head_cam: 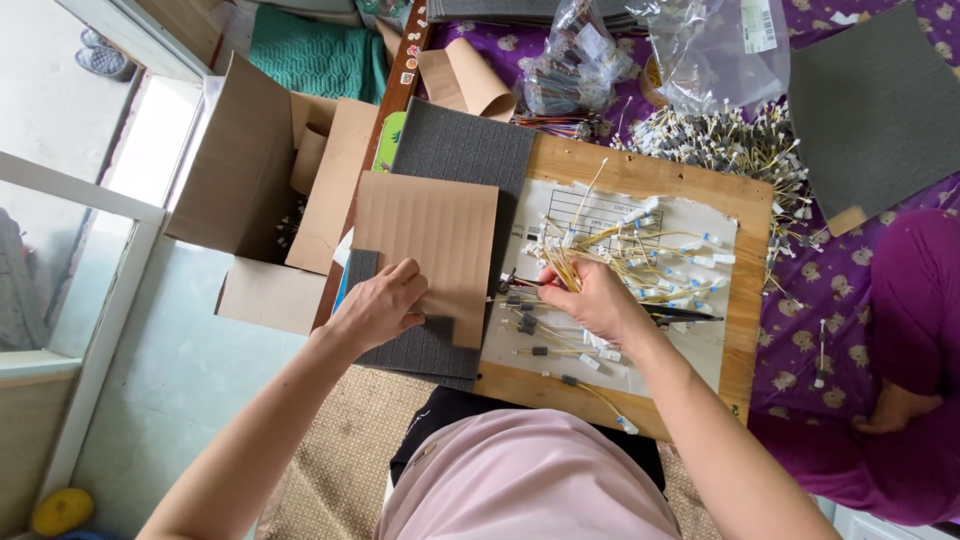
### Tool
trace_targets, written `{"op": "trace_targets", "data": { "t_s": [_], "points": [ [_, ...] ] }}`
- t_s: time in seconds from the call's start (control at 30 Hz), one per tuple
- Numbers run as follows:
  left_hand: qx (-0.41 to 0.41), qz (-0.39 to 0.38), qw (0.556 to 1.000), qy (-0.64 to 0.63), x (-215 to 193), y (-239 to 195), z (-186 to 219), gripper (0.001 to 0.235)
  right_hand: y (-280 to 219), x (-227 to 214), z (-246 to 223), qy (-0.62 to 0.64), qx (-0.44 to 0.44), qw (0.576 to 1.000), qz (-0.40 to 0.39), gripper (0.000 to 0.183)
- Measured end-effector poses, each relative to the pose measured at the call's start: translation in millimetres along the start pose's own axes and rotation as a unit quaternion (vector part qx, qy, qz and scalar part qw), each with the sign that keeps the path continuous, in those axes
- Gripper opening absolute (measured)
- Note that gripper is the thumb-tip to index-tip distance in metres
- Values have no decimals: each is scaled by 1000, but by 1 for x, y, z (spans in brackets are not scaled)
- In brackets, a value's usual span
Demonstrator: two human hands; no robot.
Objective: Assembling wire harnesses by manually inserting individual wires into a connector block
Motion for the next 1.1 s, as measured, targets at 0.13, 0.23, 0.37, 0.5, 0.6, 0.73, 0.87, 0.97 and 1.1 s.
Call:
{"op": "trace_targets", "data": {
  "t_s": [0.13,0.23,0.37,0.5,0.6,0.73,0.87,0.97,1.1],
  "points": [
    [-15,78,978,-192,-10,-1,37,23,-2,-4,-6,26,2,1000,-8,14],
    [-2,126,842,-524,-12,3,82,17,3,-5,-3,38,-9,999,-18,13],
    [-99,116,544,-825,14,27,127,29,4,-4,2,51,-27,998,-15,12],
    [-148,151,456,-865,34,45,136,23,8,-3,4,55,-41,998,-15,10],
    [-158,153,446,-868,37,50,137,22,11,-1,11,61,-48,997,-17,9],
    [-171,159,438,-868,32,51,140,23,14,-1,16,64,-38,997,-23,10],
    [-195,169,412,-874,34,56,144,24,13,-1,23,80,-28,996,-31,11],
    [-210,169,414,-869,27,56,149,27,10,1,29,73,-23,997,-32,15],
    [-200,122,525,-818,20,52,141,40,10,-2,24,36,-42,998,26,14]
  ]
}}
Point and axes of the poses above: each hand's wrist, its own y-axis towards the middle knuckle, its own x-axis out of the palm, z = x × y, the point moved 2 cm from there along y, towards the middle knuckle, and after that the axes turned 8 degrees about -z, right-handed, at the moved point
